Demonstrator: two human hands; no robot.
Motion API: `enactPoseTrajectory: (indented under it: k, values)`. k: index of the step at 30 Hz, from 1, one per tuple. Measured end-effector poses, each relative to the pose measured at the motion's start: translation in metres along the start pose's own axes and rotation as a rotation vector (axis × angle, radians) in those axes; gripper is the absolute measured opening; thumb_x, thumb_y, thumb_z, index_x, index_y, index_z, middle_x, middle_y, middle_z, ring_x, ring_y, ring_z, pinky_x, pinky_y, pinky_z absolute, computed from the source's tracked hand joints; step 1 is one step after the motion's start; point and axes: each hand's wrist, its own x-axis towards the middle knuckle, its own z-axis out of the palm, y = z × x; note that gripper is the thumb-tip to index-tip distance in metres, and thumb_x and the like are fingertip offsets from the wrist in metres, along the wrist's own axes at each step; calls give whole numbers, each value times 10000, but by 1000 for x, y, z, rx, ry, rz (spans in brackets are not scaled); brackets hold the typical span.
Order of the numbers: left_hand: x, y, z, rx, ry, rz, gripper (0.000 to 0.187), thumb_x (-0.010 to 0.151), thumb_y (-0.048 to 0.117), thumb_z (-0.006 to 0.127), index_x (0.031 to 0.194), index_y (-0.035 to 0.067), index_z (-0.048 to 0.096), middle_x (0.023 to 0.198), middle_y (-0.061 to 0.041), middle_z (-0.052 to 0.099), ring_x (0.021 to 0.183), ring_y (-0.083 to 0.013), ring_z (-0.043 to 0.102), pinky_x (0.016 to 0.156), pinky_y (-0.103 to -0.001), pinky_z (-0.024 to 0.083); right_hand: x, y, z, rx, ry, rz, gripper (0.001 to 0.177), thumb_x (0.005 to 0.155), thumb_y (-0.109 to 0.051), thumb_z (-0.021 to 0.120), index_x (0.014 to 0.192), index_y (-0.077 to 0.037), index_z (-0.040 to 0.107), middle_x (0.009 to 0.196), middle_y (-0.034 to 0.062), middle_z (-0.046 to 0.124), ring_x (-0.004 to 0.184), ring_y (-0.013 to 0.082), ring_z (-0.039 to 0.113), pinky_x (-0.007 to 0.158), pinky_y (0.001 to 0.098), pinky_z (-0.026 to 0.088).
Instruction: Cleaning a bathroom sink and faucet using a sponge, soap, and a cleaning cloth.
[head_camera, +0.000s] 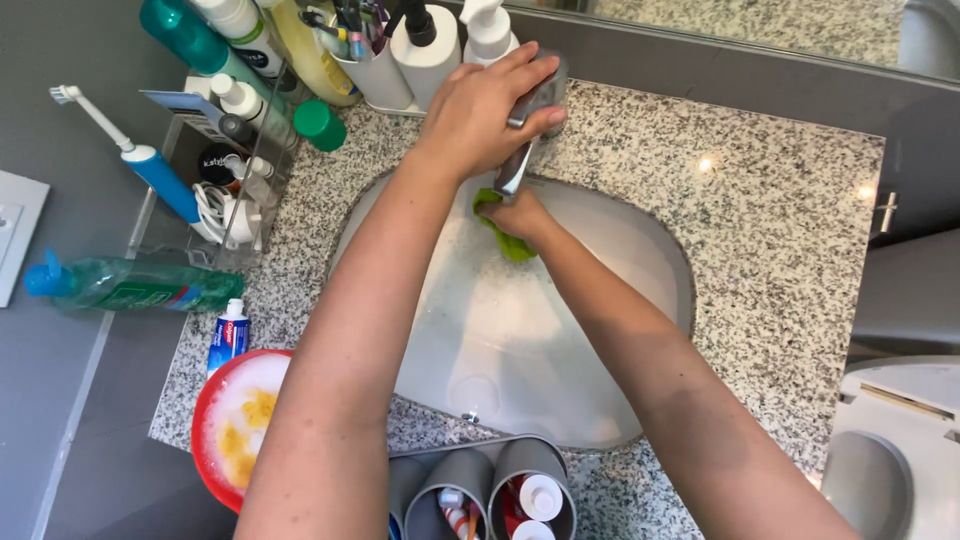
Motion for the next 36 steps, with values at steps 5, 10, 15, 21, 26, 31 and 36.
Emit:
enactPoseTrajectory:
  k: [5, 10, 15, 21, 26, 31, 36]
  values:
    - [-2, 2, 5, -66, -122, -202, 637, 937, 608, 683, 1478, 301, 542, 1610, -21, 460, 1309, -296, 594, 1096, -435, 474, 6, -5, -6, -279, 73, -52, 485, 687, -208, 885, 1094, -52, 673, 1004, 66, 716, 900, 179, 680, 819, 346, 555]
    - [-59, -43, 83, -446, 237, -189, 749, 958, 261, 730, 1594, 140, 352, 1597, -182, 454, 1336, -379, 569, 1094, -422, 499, -10, -23, -21, -317, -16, -371, 349, 766, -78, 769, 1097, -26, 671, 1014, 103, 719, 918, 205, 674, 819, 367, 566]
    - [-108, -67, 140, -474, 25, -584, 615, 894, 44, 581, 1487, 133, 442, 1428, -141, 640, 1108, -329, 728, 994, -384, 577, -33, -40, -27, -44, 58, -142, 235, 872, 3, 655, 1092, -49, 721, 1003, 63, 747, 921, 169, 680, 834, 334, 552]
    - [-93, -49, 158, -640, -364, -413, 500, 786, 246, 796, 1239, 76, 672, 1138, -168, 758, 1065, -312, 727, 925, -400, 550, -35, -10, -39, 342, -44, -333, 296, 860, 67, 581, 1117, -32, 689, 1033, 23, 699, 971, 142, 635, 890, 303, 521]
    - [-81, -52, 201, -543, -215, -745, 469, 870, 378, 797, 1158, 27, 680, 1099, -186, 743, 1022, -326, 722, 888, -420, 561, -54, 27, -24, 550, 250, -323, 384, 1080, -349, 468, 1295, -89, 651, 1132, 15, 640, 1033, 148, 577, 936, 311, 456]
    - [-84, -35, 197, -1161, -32, -964, 348, 942, 194, 572, 1266, 79, 626, 1114, -168, 734, 946, -301, 711, 791, -436, 552, -42, 59, -4, 1050, 220, -12, 523, 1043, -546, 405, 1288, -134, 615, 1192, 49, 688, 1078, 193, 643, 967, 365, 518]
    - [-103, -52, 247, -1065, 245, -824, 411, 962, 149, 475, 1359, 105, 571, 1213, -145, 709, 1090, -247, 676, 907, -376, 533, -41, 15, 8, 1276, 344, 163, 507, 1012, -544, 405, 1214, -127, 612, 1080, 89, 692, 960, 236, 683, 845, 407, 582]
